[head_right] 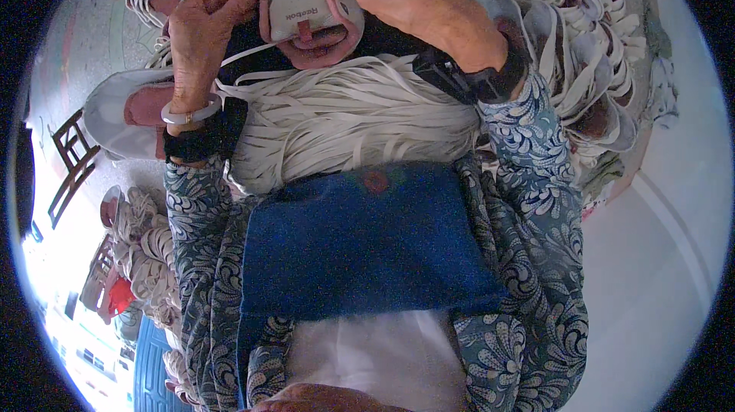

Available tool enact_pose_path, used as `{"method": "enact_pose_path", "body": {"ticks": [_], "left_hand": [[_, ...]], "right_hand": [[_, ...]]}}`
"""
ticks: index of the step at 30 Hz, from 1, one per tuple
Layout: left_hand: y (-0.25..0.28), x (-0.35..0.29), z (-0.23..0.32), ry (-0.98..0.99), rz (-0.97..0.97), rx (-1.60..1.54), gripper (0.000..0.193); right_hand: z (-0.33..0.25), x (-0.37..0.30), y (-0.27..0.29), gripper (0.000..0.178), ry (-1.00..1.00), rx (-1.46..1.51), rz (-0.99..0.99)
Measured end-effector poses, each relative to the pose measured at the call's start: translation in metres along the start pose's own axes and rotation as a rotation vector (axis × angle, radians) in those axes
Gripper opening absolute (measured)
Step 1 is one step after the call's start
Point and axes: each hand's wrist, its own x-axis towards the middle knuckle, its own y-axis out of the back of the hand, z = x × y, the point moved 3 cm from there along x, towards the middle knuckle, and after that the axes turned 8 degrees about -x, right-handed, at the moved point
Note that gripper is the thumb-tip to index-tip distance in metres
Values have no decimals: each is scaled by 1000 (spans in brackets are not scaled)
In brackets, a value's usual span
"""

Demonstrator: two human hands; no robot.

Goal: The person sits on the floor and repeatedly threads white shoelaces through the eyelets of a pink and white sneaker. They pull the laces taut and adjust them by hand, working on a single shoe while surrounded by many other shoes and bundles of laces.

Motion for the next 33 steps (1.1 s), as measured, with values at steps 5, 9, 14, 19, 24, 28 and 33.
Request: {"method": "enact_pose_path", "body": {"ticks": [5, 9, 14, 19, 24, 28, 33], "left_hand": [[-2, -9, 5, -146, 83, 158, 17], [-10, -13, 18, -339, 118, 351, 16], [-10, -32, 18, -478, 62, 596, 26], [-22, -46, 21, -530, 97, 842, 29], [-28, -33, 9, -581, 100, 880, 26], [-27, -25, 2, -647, 86, 751, 24], [-23, -12, 12, -548, 83, 532, 20]], "right_hand": [[2, 13, -5, 10, 77, -79, -61], [19, 0, -12, 25, -699, 988, -111], [3, -6, -16, 19, -700, 779, 60], [-3, -8, -21, 17, -293, 264, 253], [-21, -8, 10, 33, -584, 343, -2], [-38, -11, -5, 35, -380, -4, -78], [-25, -19, -17, 17, -144, -569, 26]]}}
